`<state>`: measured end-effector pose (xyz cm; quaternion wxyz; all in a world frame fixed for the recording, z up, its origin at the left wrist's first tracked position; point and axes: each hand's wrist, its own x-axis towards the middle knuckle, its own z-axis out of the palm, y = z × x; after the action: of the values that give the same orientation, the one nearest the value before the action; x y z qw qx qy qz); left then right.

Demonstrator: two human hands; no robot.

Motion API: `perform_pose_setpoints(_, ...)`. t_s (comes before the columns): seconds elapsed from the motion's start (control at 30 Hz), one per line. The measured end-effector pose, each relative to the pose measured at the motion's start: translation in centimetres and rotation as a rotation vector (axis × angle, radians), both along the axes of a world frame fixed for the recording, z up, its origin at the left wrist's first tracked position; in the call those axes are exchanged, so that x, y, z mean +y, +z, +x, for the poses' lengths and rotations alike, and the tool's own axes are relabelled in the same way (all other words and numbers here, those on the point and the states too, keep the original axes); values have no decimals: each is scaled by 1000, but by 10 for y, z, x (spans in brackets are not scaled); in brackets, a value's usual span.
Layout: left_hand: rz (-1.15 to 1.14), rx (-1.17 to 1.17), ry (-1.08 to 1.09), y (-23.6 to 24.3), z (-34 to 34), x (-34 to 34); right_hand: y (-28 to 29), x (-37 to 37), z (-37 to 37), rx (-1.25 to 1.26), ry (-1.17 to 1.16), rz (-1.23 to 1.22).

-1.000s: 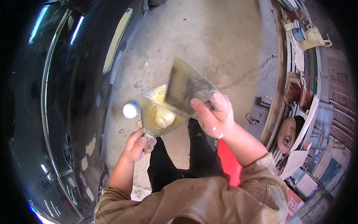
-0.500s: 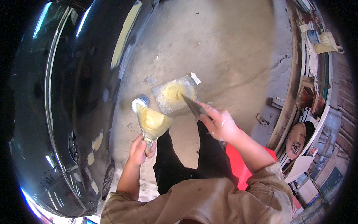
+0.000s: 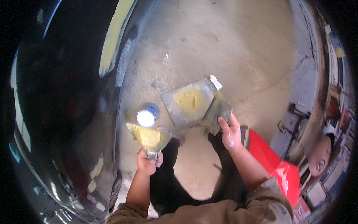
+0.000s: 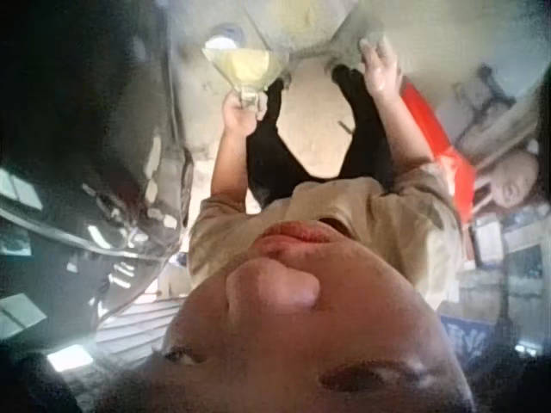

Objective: The person uses a putty knife to scoop yellow body filler from a mixing board and applies it to a damaged area on a black car panel. They repeatedly spread and smooth the filler across the panel surface.

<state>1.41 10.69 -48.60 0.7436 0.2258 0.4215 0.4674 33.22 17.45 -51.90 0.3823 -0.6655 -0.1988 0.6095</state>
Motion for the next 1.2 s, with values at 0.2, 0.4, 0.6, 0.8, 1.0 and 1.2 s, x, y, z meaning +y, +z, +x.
perform_pose_setpoints(0.2,-51,-77,131,-148,17,12,-163,7,20,-9,-12,46)
perform_pose_setpoints(0.4,-77,147,-49,-226,3,5,-207,26,70,-10,238,53)
perform_pose_setpoints(0.6,-47,353,46,-259,-26,-8,-187,43,72,277,-120,-10)
perform_pose_setpoints(0.8,-22,373,207,-221,9,1,-136,35,61,423,-137,199)
perform_pose_setpoints(1.0,199,142,86,-203,30,40,-108,39,43,567,-166,289)
perform_pose_setpoints(1.2,243,112,59,-201,39,35,-99,13,48,630,-112,349)
